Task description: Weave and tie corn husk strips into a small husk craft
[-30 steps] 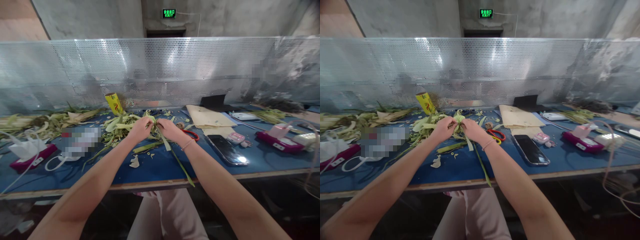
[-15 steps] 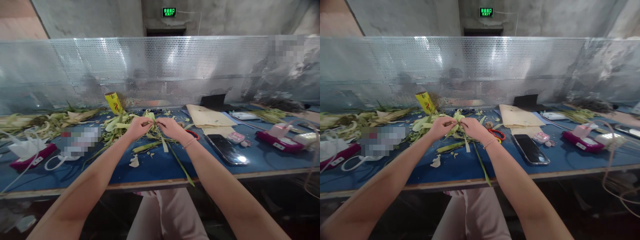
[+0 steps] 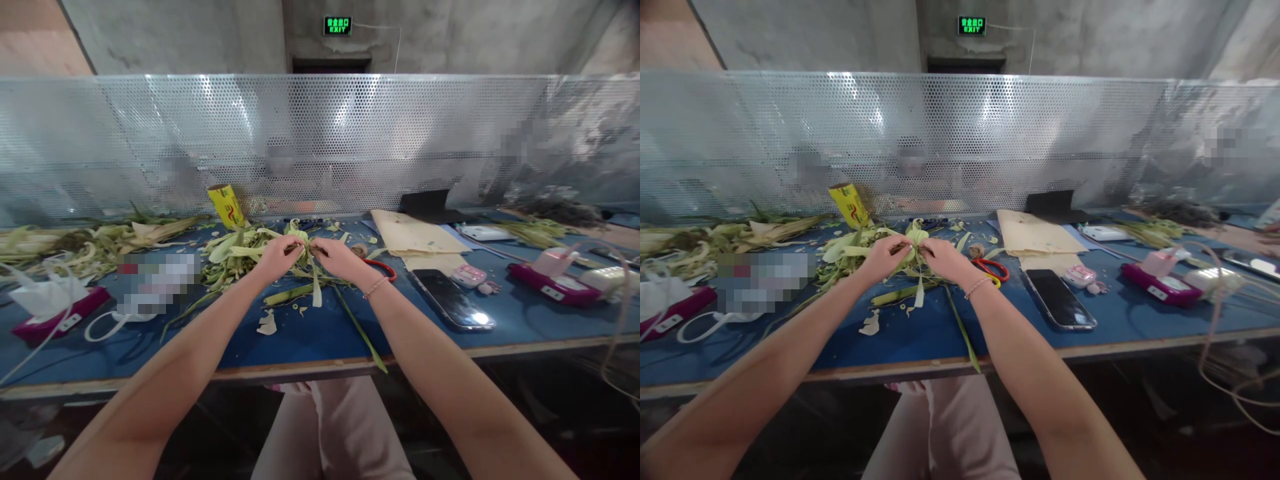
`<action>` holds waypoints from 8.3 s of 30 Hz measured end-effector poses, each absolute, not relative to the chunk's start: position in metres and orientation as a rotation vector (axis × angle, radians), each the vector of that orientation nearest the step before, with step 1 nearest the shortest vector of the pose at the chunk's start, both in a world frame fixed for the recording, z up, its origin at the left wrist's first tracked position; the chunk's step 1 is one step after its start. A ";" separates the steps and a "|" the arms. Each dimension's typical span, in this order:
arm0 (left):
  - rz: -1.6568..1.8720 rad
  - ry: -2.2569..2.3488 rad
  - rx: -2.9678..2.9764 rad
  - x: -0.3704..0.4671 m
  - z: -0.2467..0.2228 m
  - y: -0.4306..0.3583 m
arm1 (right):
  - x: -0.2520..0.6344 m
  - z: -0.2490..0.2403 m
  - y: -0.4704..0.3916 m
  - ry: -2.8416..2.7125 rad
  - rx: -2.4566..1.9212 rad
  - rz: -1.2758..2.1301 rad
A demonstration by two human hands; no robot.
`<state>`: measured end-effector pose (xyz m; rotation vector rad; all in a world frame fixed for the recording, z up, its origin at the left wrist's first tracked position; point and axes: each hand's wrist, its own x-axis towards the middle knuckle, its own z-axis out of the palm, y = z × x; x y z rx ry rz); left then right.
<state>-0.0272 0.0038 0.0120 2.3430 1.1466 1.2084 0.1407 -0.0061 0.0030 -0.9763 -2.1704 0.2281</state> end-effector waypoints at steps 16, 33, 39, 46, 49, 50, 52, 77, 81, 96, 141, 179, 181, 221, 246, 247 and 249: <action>1.397 1.146 2.753 -0.017 0.009 -0.001 | 0.134 0.002 0.000 -1.387 -0.666 1.233; 1.175 1.284 2.236 -0.009 0.005 -0.009 | 0.127 -0.006 0.008 -1.253 -0.785 1.119; 1.157 1.284 2.214 -0.007 0.010 -0.009 | 0.125 -0.003 0.014 -1.211 -0.874 1.092; 1.148 1.225 2.115 -0.009 0.007 -0.008 | 0.124 -0.005 0.011 -1.132 -0.689 1.141; 1.177 1.191 2.105 -0.010 0.005 -0.005 | 0.125 -0.004 0.007 -1.122 -0.603 1.197; 1.191 1.170 2.080 -0.010 0.004 -0.004 | 0.125 -0.003 0.006 -1.124 -0.586 1.219; 1.234 1.100 1.954 -0.008 0.003 -0.003 | 0.126 -0.001 0.003 -1.133 -0.558 1.263; 1.294 0.913 1.343 -0.004 0.006 -0.007 | 0.126 -0.003 0.004 -1.586 -0.968 0.722; 1.331 0.906 1.483 -0.005 0.007 -0.007 | 0.125 -0.004 0.009 -1.490 -0.954 0.648; 1.150 0.753 1.342 -0.027 0.017 0.003 | 0.138 -0.009 0.016 -1.350 -0.977 0.921; 1.369 1.015 1.983 -0.015 -0.009 0.010 | 0.126 0.003 0.004 -0.736 -0.419 1.368; 1.343 1.052 1.345 -0.025 -0.004 0.021 | 0.125 -0.012 0.001 -2.066 -0.859 0.346; 1.362 1.067 1.367 -0.026 -0.007 0.023 | 0.125 -0.011 0.000 -2.140 -0.805 0.285; 1.394 1.075 1.879 -0.019 0.002 0.005 | 0.124 -0.008 0.007 -1.231 -0.955 1.305; 1.218 1.139 1.974 -0.016 -0.006 0.010 | 0.127 -0.005 0.002 -1.823 -0.806 0.232; 1.205 1.145 1.997 -0.016 -0.006 0.009 | 0.127 -0.007 0.003 -1.839 -0.809 0.196; 1.186 1.152 2.007 -0.015 -0.005 0.008 | 0.127 -0.009 0.007 -1.868 -0.818 0.126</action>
